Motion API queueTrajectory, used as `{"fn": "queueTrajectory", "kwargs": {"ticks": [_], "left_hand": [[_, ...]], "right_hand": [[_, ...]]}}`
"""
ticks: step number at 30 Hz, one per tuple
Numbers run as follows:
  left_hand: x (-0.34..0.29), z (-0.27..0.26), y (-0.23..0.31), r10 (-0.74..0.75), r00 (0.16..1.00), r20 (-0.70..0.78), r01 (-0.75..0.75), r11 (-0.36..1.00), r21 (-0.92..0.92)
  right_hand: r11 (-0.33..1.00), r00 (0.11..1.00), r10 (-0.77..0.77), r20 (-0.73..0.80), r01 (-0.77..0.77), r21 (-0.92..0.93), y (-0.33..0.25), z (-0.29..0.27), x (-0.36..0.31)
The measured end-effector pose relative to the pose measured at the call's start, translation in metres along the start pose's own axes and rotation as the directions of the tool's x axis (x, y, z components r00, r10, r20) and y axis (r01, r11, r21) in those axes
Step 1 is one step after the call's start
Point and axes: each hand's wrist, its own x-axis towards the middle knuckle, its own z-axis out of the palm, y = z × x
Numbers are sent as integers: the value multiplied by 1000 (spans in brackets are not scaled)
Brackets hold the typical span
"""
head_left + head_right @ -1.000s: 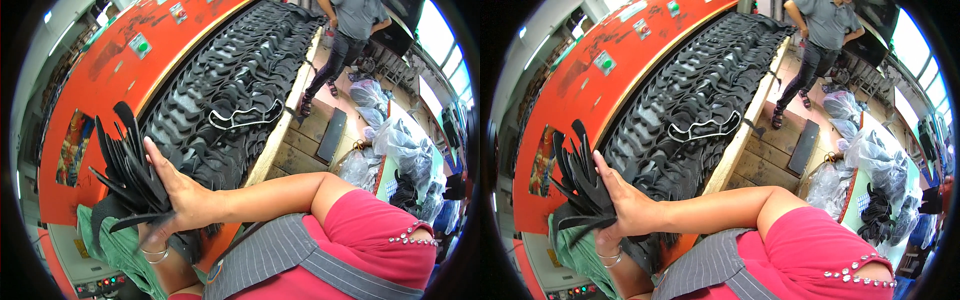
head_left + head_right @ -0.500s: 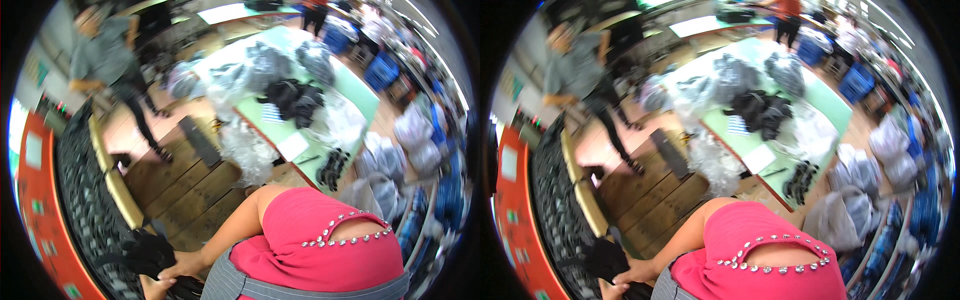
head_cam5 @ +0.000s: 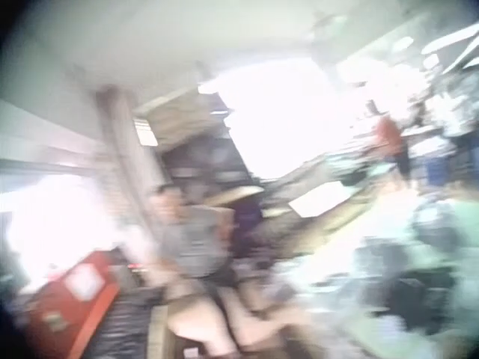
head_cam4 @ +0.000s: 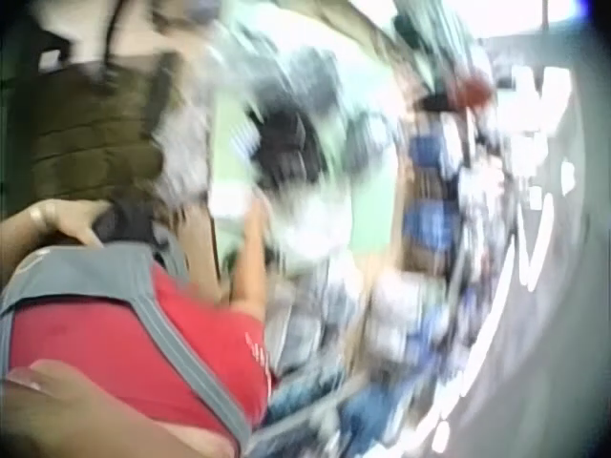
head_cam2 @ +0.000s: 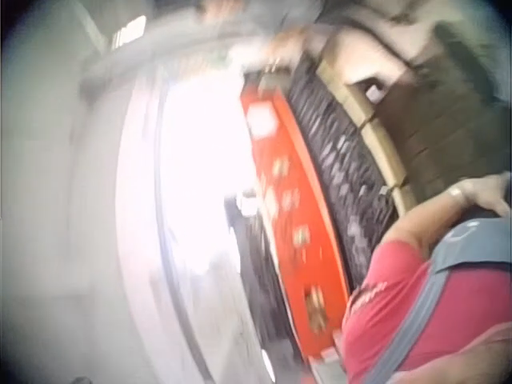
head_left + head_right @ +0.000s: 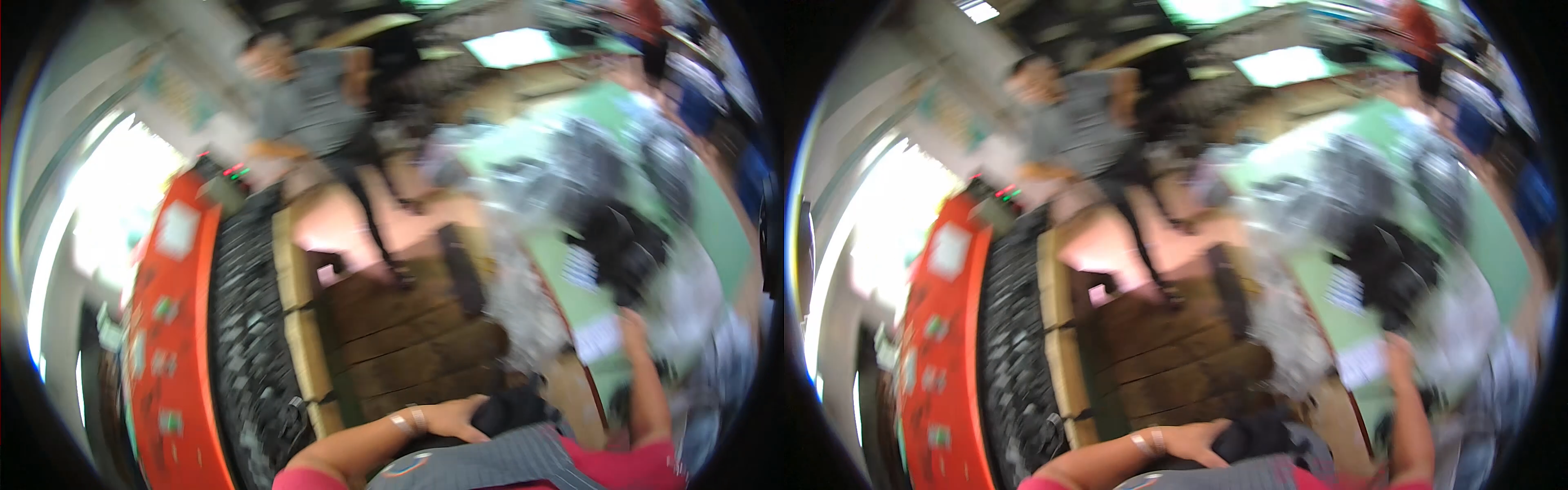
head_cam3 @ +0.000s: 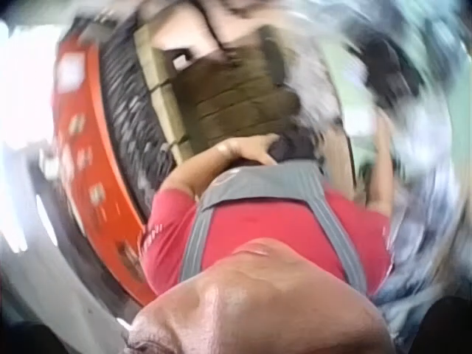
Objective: Cutting and trimming shoe upper components from a sheet of material using a stamping mold, hammer, and scissors.
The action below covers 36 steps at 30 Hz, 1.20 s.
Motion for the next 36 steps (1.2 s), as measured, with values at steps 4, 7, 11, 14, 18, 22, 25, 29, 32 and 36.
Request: {"fn": "queueTrajectory", "kwargs": {"ticks": [4,7,11,14,18,22,25,29,32,36], "left_hand": [[9,-14,-28,53,996,65,-42,986,-158],[40,8,-21,-90,994,66,105,950,-295],[49,-10,-17,-75,992,102,107,926,-362],[51,-17,-13,-70,995,71,89,944,-317],[51,-20,-10,-67,998,-12,63,975,-212],[39,-18,-7,2,991,-132,-28,980,-196],[23,-23,16,-48,984,-170,16,983,-183],[24,-16,-7,104,942,-319,-115,993,-17],[4,-17,0,198,897,-394,-182,980,80],[-28,-20,7,56,971,-232,-103,975,-195]], "right_hand": [[836,796,442,-414,-532,-130,242,-66,105],[575,641,735,-220,-762,-297,180,11,111],[645,664,676,-318,-743,-179,180,-11,123],[721,682,619,-390,-690,-64,184,-15,117],[819,723,520,-456,-574,24,188,-13,103],[956,815,264,-516,-292,28,177,2,60],[996,972,78,-222,-70,47,87,26,0],[989,992,-116,-52,120,84,-56,43,-45],[954,958,-285,41,279,111,-130,45,-69],[868,857,-492,154,468,169,-218,49,-103]]}}
